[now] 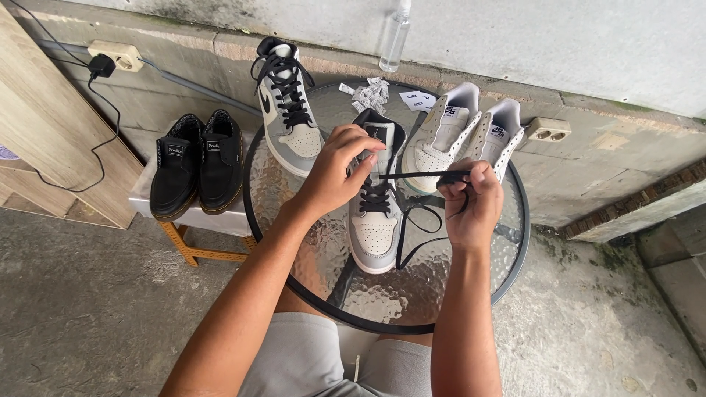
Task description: A person is threading laces through the eyelets of a high-top sneaker.
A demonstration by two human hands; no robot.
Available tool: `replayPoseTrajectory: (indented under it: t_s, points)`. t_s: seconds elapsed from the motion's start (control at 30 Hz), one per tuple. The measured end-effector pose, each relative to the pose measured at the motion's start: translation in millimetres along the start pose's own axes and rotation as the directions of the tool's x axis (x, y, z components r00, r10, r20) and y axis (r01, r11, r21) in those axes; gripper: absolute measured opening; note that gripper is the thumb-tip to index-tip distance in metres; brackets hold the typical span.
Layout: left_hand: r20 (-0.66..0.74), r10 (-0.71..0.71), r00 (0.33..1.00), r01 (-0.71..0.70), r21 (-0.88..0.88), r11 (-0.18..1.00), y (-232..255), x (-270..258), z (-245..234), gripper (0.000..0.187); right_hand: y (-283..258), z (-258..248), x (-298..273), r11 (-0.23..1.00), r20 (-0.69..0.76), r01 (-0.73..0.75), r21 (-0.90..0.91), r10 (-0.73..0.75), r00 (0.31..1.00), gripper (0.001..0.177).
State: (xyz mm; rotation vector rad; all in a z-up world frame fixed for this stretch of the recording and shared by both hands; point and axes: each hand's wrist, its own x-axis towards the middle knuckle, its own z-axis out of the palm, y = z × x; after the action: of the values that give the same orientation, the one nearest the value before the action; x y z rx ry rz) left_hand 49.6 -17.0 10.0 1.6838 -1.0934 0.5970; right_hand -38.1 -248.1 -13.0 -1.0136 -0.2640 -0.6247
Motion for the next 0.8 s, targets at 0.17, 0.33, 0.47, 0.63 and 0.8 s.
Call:
replayPoseTrajectory:
  t_s: [0.17,0.33,0.47,0.63,0.8]
  points:
    - [0.019,0.0,1.0,0.0,0.003,1.0,-0.7,-0.3,-1.2,0.019,-15.3,9.4,-0.2,0.998,0.009,-0.027,0.056,0.027,1.0,0.019]
    - [0.046,-0.006,0.999,0.005,0.028,1.0,-0.4,-1.4,-2.9,0.02,-5.5,-21.7,5.3,0.972,0.101,-0.033,0.233,0.01,0.995,0.014]
    - [0.084,-0.014,0.996,0.007,0.083,0.997,-0.7,-3.7,-3.3,0.022,-21.2,-18.3,6.0,0.94,0.149,-0.011,0.342,-0.043,0.988,0.016]
    - [0.105,-0.025,0.994,0.013,0.109,0.994,-3.3,-3.3,-2.4,0.024,-36.5,-12.0,3.3,0.96,0.22,0.015,0.278,-0.079,0.972,0.015]
    - [0.096,-0.034,0.995,0.021,0.133,0.991,-4.1,-4.9,-0.6,0.025,-29.2,-27.6,17.2,0.922,0.222,0.173,-0.346,-0.098,0.97,0.027]
